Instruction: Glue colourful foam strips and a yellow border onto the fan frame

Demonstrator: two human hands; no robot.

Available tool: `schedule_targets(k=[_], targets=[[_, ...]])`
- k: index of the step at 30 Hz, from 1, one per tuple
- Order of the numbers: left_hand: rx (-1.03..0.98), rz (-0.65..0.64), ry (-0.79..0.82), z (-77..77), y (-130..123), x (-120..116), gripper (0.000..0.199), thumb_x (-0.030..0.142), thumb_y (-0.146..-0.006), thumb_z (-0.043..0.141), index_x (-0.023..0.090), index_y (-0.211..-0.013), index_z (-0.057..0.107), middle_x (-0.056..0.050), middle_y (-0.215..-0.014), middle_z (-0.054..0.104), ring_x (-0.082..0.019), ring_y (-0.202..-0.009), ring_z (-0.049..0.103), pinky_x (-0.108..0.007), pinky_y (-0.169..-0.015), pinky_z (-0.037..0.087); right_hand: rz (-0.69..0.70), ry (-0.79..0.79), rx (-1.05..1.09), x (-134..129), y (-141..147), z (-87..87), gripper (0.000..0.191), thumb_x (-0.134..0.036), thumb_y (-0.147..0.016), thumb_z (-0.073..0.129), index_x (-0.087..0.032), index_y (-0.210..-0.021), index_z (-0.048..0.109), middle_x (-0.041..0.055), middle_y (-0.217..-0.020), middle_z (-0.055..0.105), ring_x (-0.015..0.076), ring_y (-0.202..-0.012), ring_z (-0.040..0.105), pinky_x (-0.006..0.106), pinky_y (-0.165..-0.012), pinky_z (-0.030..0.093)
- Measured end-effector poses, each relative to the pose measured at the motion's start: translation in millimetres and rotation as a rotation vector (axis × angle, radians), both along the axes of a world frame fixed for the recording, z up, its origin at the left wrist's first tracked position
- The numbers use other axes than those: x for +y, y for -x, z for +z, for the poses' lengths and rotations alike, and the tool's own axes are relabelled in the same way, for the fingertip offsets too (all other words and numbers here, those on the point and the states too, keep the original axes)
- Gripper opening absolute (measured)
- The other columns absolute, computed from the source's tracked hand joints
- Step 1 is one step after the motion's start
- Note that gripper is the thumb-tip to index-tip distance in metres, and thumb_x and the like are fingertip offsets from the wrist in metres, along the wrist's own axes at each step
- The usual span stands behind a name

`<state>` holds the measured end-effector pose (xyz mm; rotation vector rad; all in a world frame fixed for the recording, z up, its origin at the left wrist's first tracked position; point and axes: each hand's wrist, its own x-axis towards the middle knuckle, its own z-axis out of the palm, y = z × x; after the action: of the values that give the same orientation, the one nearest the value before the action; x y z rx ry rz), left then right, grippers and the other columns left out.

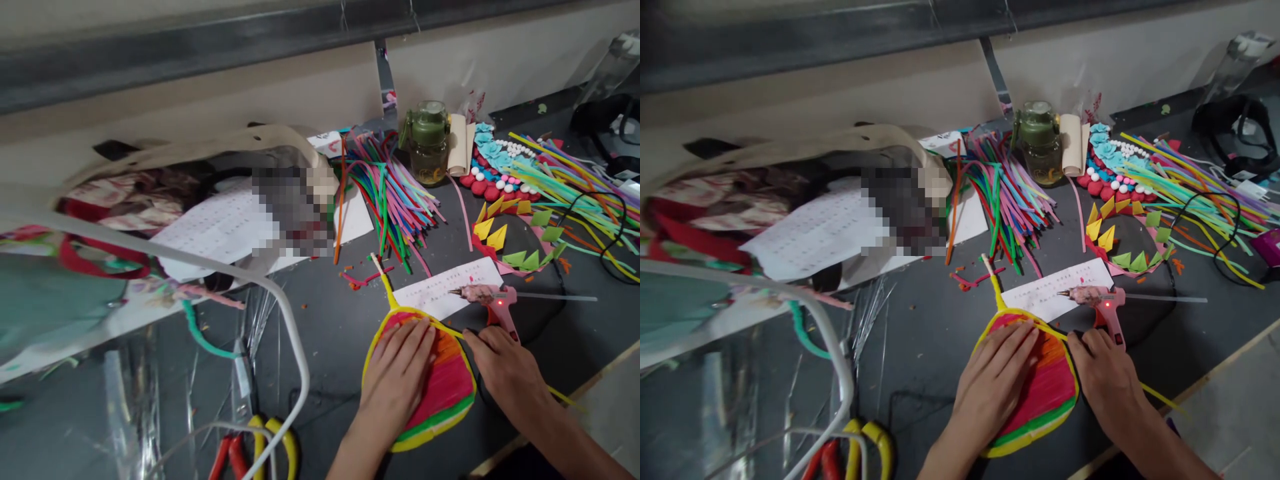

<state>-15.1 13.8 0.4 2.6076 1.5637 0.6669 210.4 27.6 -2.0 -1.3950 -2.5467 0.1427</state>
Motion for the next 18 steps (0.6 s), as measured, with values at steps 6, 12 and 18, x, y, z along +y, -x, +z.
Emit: schedule_targets(k=[6,12,18], targets=[[0.059,0.0,0.051,-6.6,-4.4,-4.1,0.038,0.024,-0.102,0.047,0.016,-0.137,0.058,-0.006,-0.141,0.061,-0.024,-0.128,0.055,-0.04,-0.111,0.041,-0.018,-0.006,-0.024,-7.4,-1.1,-8.3,0.035,-0.005,-0.098,0.04,-0.016,-0.124,0.061,0.006,-0.085,0.062,0.0187,-0.081,0.063,0.028,-0.067,0.046],[0.102,0.009,0.095,-7.5,-5.2,-6.3,0.042,0.026,-0.102,0.047,0.019,-0.143,0.053,-0.003,-0.148,0.055,-0.023,-0.134,0.05,-0.04,-0.116,0.034,-0.01,0.002,-0.027,-9.2,-3.0,-12.7,0.035,-0.006,-0.099,0.039,-0.017,-0.124,0.06,0.005,-0.083,0.06,0.0171,-0.074,0.062,0.026,-0.058,0.044],[0.128,0.014,0.124,-7.9,-4.4,-7.8,0.043,0.026,-0.102,0.047,0.019,-0.145,0.051,-0.004,-0.149,0.053,-0.024,-0.135,0.049,-0.041,-0.116,0.034,-0.007,0.003,-0.002,-6.8,-1.5,-9.4,0.035,-0.008,-0.1,0.036,-0.015,-0.125,0.06,0.0053,-0.082,0.061,0.0172,-0.074,0.063,0.027,-0.059,0.046]])
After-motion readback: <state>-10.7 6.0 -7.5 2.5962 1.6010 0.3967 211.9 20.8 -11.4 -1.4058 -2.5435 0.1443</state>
